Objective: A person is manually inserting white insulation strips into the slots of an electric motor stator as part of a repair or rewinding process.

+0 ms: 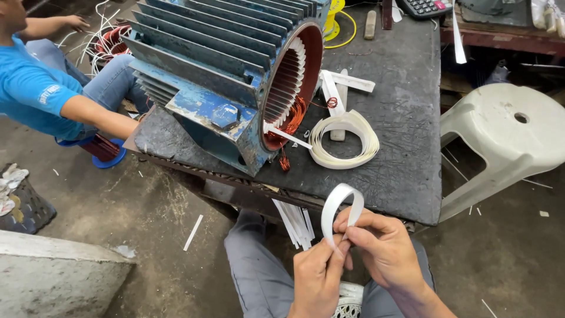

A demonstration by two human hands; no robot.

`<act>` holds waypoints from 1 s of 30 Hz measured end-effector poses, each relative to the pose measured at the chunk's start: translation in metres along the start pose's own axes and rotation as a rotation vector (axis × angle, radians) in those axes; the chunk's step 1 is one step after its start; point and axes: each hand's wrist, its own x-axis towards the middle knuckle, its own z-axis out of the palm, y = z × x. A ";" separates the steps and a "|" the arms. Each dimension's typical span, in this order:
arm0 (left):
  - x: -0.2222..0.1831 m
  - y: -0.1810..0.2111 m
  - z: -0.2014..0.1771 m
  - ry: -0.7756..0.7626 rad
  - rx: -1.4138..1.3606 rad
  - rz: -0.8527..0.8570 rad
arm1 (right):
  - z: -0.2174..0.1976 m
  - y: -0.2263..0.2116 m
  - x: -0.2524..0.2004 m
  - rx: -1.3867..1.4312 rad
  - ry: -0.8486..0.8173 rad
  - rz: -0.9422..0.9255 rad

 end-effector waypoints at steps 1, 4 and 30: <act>-0.001 0.000 0.001 0.005 0.004 0.000 | -0.001 0.000 0.000 0.041 0.013 0.038; -0.006 0.001 0.001 0.015 0.061 -0.022 | 0.004 -0.005 0.002 0.100 -0.003 0.090; 0.011 -0.001 -0.012 -0.238 -0.217 -0.384 | -0.011 -0.008 0.009 -0.228 -0.075 0.072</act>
